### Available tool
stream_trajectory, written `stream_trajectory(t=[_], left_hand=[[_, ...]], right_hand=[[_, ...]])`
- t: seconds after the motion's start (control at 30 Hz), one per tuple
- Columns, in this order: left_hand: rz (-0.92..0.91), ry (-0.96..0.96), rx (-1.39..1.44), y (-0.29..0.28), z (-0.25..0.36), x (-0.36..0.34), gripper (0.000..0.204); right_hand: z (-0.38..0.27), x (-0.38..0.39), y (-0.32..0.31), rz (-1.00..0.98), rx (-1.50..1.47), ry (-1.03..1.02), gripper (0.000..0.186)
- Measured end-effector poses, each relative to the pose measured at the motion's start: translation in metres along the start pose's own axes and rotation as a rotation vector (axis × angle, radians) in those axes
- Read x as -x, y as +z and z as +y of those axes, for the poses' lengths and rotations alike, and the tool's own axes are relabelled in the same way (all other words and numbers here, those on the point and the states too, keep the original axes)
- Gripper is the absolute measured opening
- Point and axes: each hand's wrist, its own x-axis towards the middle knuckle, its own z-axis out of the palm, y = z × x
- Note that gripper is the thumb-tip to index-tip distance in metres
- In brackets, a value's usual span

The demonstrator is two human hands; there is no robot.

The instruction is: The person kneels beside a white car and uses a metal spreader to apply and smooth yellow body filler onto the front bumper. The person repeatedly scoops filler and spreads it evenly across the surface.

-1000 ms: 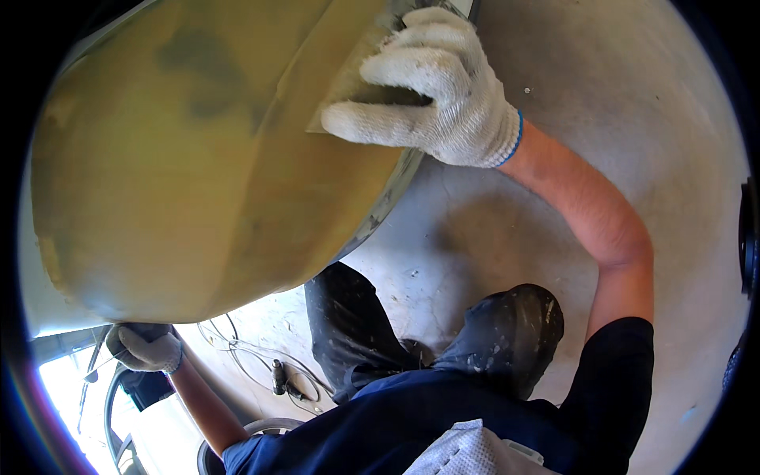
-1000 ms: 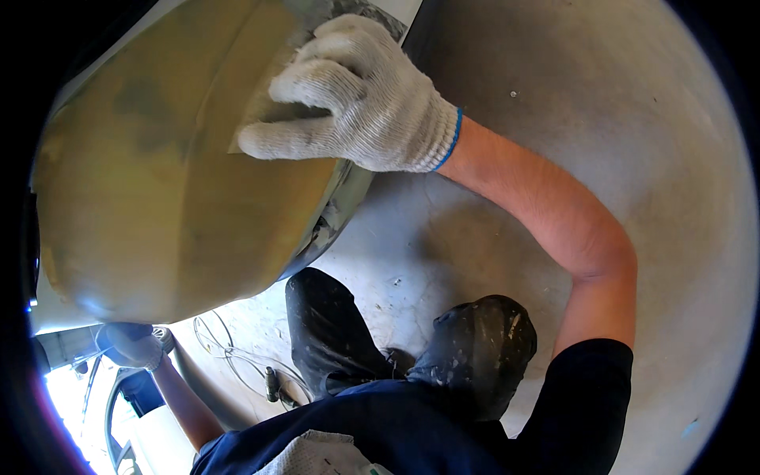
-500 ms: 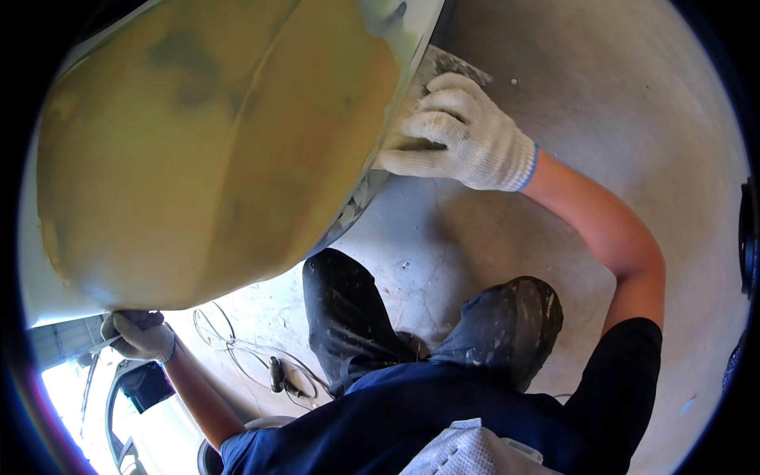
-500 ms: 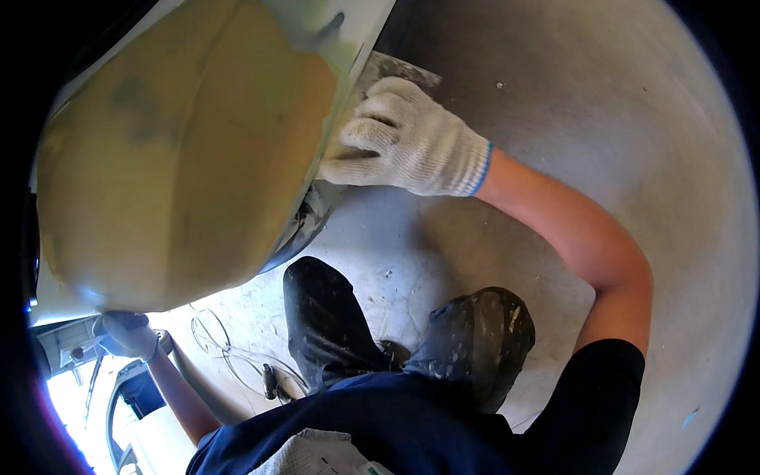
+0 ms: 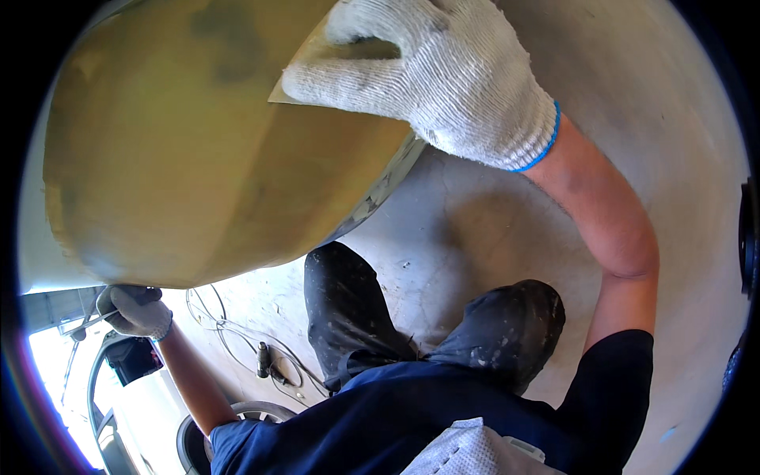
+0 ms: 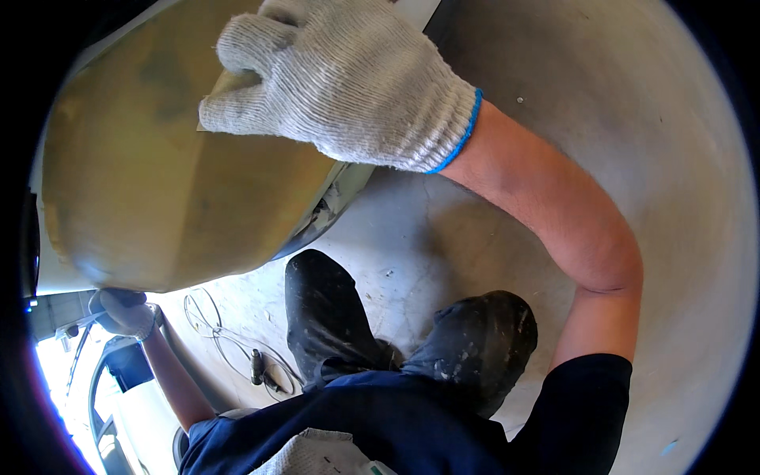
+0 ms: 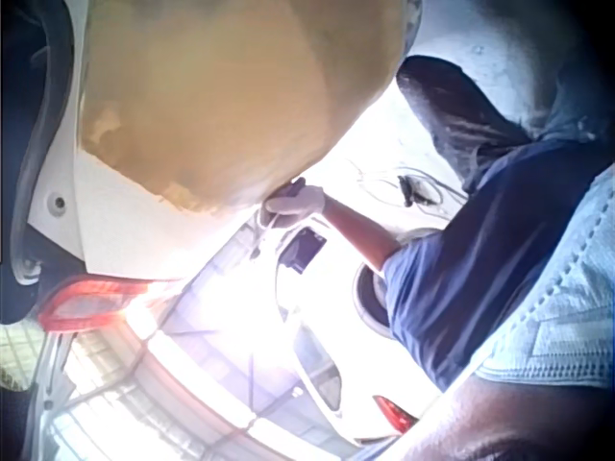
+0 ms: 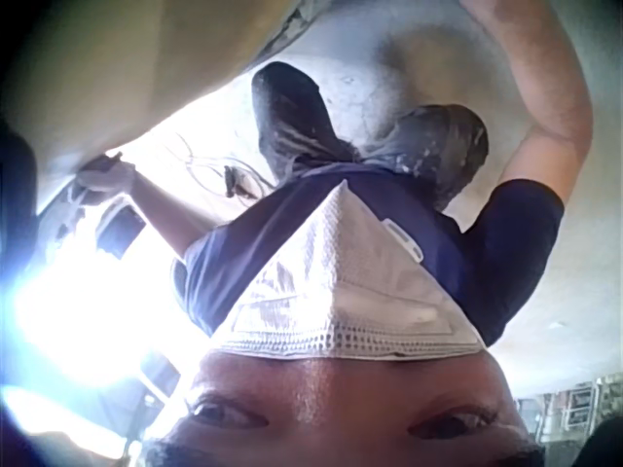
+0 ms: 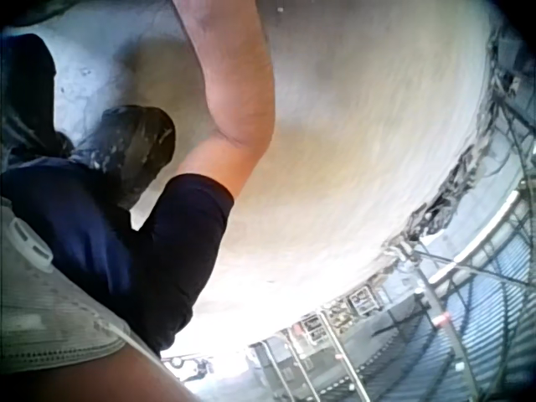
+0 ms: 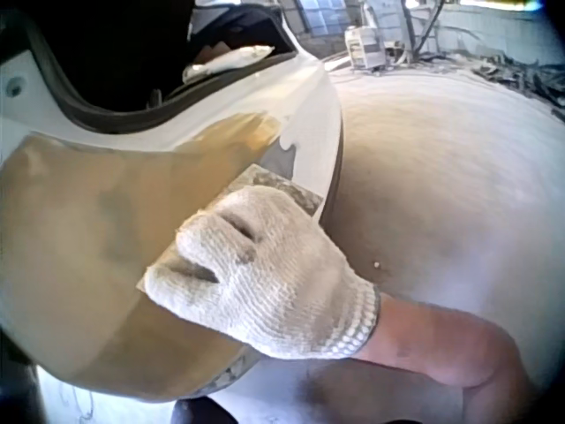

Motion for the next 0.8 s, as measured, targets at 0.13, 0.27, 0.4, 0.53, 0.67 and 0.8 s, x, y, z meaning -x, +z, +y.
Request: stream_trajectory(t=[0.13,0.27,0.4,0.53,0.67,0.8], left_hand=[[0.026,0.0,0.0,0.002,0.0,0.002,0.025],[0.037,-0.002,0.03,-0.001,-0.008,0.0,0.022],[0.036,-0.089,0.045,-0.011,-0.018,0.001,0.022],[-0.022,-0.07,0.024,-0.028,-0.03,-0.002,0.023],[-0.021,0.101,-0.176,-0.031,-0.034,-0.005,0.023],[0.02,0.216,-0.272,-0.021,-0.025,-0.01,0.021]], right_hand=[[-0.003,0.019,-0.011,-0.033,-0.024,-0.002,0.047],[0.003,0.013,-0.018,-0.019,-0.024,0.004,0.047],[0.008,-0.002,-0.006,0.038,-0.029,0.013,0.046],[0.004,0.008,0.007,0.061,-0.023,0.02,0.046],[-0.006,0.031,0.01,0.026,-0.038,0.048,0.046],[-0.019,0.056,0.003,-0.073,-0.036,0.041,0.043]])
